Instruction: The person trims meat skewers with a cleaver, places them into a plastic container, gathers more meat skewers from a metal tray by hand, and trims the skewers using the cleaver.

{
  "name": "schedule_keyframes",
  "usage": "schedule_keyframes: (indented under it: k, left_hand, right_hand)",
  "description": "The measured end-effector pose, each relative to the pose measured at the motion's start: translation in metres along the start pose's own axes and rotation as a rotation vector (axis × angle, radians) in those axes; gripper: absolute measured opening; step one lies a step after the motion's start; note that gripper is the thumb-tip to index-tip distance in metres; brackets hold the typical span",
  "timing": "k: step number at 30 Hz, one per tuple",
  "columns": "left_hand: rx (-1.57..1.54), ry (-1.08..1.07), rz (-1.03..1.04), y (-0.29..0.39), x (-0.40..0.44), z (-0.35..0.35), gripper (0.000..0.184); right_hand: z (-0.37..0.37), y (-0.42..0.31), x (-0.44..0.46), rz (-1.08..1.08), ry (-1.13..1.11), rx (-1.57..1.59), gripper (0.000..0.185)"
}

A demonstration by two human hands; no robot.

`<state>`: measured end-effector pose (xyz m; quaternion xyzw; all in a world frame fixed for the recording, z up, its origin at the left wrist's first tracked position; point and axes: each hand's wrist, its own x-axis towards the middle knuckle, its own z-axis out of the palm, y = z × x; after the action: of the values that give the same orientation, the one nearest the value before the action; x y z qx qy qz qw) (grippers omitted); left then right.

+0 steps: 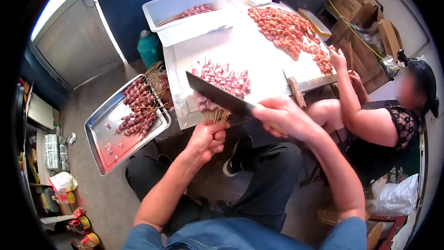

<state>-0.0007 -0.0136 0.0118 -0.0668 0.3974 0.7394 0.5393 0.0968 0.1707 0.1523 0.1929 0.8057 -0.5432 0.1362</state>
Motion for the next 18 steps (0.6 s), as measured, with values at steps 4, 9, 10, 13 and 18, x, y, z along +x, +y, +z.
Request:
schedule_keyframes:
  k: [4, 9, 10, 13, 18]
  left_hand:
    - [0.005, 0.006, 0.001, 0.001, -0.001, 0.004, 0.009]
    - [0.006, -0.020, 0.007, 0.000, 0.003, 0.003, 0.008]
    - [0.008, -0.017, 0.010, 0.001, 0.003, 0.002, 0.008]
    - [-0.028, -0.043, -0.014, 0.003, 0.001, 0.001, 0.006]
    - [-0.025, 0.006, -0.010, 0.003, -0.002, 0.004, 0.011]
  right_hand:
    - [-0.026, 0.017, -0.049, 0.025, 0.042, -0.006, 0.030]
    - [-0.018, 0.023, -0.040, -0.090, 0.128, 0.126, 0.031]
    - [-0.012, 0.018, -0.030, -0.130, 0.142, 0.168, 0.035]
    - [0.002, 0.002, -0.007, -0.140, 0.067, 0.156, 0.033]
    - [0.009, 0.015, -0.003, -0.108, 0.035, -0.047, 0.033]
